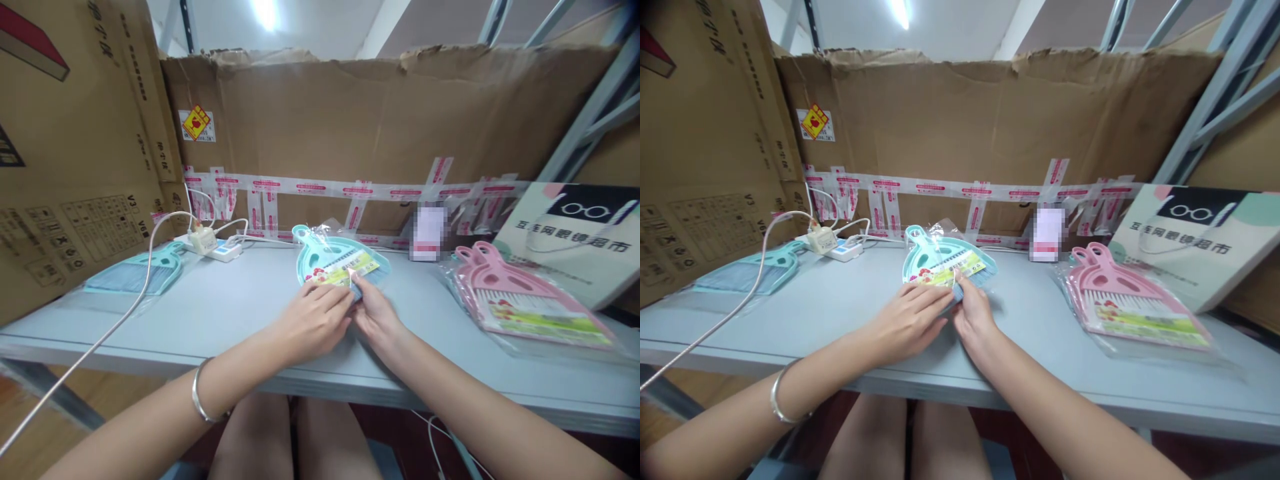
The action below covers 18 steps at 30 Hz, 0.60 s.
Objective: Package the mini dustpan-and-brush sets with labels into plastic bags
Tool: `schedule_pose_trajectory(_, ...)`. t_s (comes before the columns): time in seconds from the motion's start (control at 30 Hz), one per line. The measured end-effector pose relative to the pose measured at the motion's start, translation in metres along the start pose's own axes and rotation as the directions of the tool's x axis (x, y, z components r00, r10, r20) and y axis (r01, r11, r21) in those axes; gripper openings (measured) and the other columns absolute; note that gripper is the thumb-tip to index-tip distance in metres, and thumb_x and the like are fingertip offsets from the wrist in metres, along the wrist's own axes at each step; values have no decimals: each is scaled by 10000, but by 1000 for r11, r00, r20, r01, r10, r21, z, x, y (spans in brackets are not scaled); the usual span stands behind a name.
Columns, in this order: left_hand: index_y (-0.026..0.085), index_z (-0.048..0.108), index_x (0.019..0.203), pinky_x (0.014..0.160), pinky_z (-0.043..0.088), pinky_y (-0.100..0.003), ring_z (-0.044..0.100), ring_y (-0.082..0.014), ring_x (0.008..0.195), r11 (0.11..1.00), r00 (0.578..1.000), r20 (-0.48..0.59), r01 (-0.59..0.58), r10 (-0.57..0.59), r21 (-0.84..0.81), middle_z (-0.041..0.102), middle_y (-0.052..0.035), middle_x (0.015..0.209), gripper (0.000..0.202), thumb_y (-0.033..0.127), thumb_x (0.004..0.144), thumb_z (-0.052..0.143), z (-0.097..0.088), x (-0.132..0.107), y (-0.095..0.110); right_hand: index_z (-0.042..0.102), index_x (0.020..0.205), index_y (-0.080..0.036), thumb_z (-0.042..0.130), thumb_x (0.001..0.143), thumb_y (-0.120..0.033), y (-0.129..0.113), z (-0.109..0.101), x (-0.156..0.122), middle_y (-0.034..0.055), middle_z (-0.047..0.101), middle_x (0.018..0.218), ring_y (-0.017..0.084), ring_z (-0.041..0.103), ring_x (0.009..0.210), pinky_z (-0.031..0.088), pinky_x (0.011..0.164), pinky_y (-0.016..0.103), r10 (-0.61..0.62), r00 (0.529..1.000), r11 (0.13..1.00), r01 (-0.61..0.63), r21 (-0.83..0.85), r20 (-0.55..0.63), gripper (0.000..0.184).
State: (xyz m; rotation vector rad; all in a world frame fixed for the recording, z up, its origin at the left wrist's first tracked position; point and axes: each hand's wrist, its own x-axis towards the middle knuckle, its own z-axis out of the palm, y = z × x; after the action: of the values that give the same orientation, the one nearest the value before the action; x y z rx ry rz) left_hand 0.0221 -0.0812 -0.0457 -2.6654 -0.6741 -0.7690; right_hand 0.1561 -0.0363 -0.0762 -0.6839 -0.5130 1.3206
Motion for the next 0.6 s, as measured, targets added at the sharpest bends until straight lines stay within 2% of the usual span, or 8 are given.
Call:
schedule_pose_trajectory(0.1,186,469,1243,976,382,-431,480,-245,1208,983,968,-192,143,-162,-111,535,-133,1283,349,258,905,418,-8,-11,-3,620,945,-167,605,778,-154,-10,12,-8,30,716,847,157,688,785,586,751,279,73,991,996,-66,66,-113,167)
schedule_pose_trajectory(0.2,231,336,1336,1010,373,-465,362,-263,1310,775,710,-341,467,-616,-427,395,-139,1407,500,335,872,490,-15,-13,-15,609,1008,-182,576,809,-142,-19,21,-15,31,717,896,162,682,862,579,791,305,67,984,992,-48,117,-164,205)
schedule_pose_trajectory(0.27,218,307,1348,944,443,-452,409,-269,1278,450,533,-107,573,-840,-685,391,-158,1407,523,391,881,466,-16,-8,-26,606,1028,-190,576,814,-138,-21,24,-18,30,718,909,164,675,901,574,804,311,61,981,990,-36,135,-186,223)
schedule_pose_trajectory(0.3,199,341,1330,903,475,-433,465,-265,1230,266,505,84,580,-859,-770,432,-167,1377,496,411,892,439,-15,-4,-30,607,1030,-193,581,810,-134,-21,25,-19,29,718,914,163,672,911,572,809,309,54,981,990,-29,138,-187,229)
schedule_pose_trajectory(0.37,157,462,1239,845,507,-382,570,-239,1098,-58,520,387,541,-762,-839,544,-165,1271,427,419,905,420,-14,4,-35,612,1027,-192,592,800,-131,-19,27,-20,30,718,923,165,670,915,569,812,305,49,984,990,-25,137,-174,236)
schedule_pose_trajectory(0.43,129,553,1131,811,513,-324,625,-196,970,-266,518,508,471,-688,-841,624,-145,1161,349,372,892,476,-11,9,-34,614,1026,-186,601,796,-147,-16,30,-21,36,717,927,171,671,910,568,813,311,45,987,992,-25,128,-154,234)
schedule_pose_trajectory(0.5,112,601,1050,775,512,-282,643,-158,860,-361,494,555,436,-669,-824,666,-126,1068,268,295,863,544,-9,9,-28,615,1019,-176,602,801,-173,-14,33,-22,41,717,919,175,672,902,565,814,314,31,988,993,-14,117,-149,219)
schedule_pose_trajectory(0.6,94,638,989,764,519,-282,650,-147,788,-416,541,615,455,-573,-788,693,-117,973,219,228,817,615,-8,5,-17,614,984,-161,575,829,-240,-12,40,-20,50,714,888,189,675,879,573,787,331,30,987,996,-16,87,-156,178)
